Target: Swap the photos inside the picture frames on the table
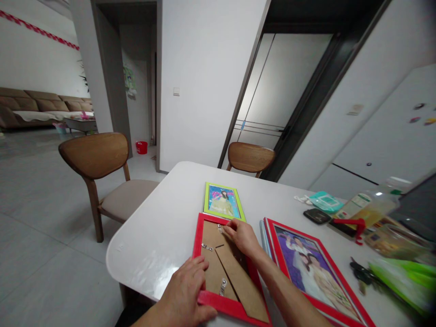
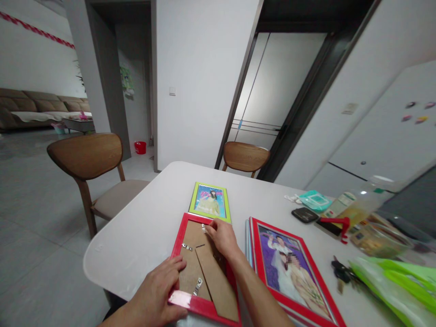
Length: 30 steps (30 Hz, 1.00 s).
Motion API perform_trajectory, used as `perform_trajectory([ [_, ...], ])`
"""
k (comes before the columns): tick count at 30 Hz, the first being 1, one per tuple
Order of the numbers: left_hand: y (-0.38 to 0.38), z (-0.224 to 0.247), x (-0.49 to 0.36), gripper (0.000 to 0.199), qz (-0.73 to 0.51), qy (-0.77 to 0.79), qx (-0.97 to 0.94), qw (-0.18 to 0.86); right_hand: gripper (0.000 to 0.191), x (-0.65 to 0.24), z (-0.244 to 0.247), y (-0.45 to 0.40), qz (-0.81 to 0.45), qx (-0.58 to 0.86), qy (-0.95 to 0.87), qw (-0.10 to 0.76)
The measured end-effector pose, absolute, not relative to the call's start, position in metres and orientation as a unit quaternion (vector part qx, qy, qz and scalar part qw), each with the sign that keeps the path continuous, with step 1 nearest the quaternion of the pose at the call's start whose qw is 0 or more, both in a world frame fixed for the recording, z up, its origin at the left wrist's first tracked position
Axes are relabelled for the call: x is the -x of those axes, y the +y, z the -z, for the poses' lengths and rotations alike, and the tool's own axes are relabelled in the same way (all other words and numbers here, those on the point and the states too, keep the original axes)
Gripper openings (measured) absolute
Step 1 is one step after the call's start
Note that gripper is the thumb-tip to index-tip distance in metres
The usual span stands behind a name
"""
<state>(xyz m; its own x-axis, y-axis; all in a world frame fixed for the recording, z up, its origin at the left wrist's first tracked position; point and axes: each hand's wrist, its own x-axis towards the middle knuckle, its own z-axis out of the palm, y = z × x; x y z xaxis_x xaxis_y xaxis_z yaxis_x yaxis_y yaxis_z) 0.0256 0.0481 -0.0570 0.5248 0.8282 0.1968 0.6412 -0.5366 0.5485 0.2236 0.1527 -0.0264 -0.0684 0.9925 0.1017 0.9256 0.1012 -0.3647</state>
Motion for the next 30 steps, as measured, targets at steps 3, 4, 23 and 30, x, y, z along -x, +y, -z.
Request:
perform_trajectory([
  [3, 0.046, 0.054, -0.025, 0.032, -0.222, 0.430, -0.849, 0.212, 0.013, -0.247, 0.023, 0.127, -0.137, 0.646, -0.740, 0.130],
  [4, 0.046, 0.053, -0.025, 0.031, -0.219, 0.431, -0.849, 0.213, 0.012, -0.253, 0.022, 0.119, -0.142, 0.644, -0.742, 0.124],
  [23, 0.046, 0.042, -0.026, 0.030, -0.205, 0.437, -0.848, 0.221, 0.011, -0.258, 0.015, 0.099, -0.163, 0.595, -0.780, 0.106],
  [30, 0.047, 0.042, -0.023, 0.030, -0.201, 0.431, -0.850, 0.225, 0.021, -0.247, 0.027, 0.098, -0.125, 0.635, -0.754, 0.109],
])
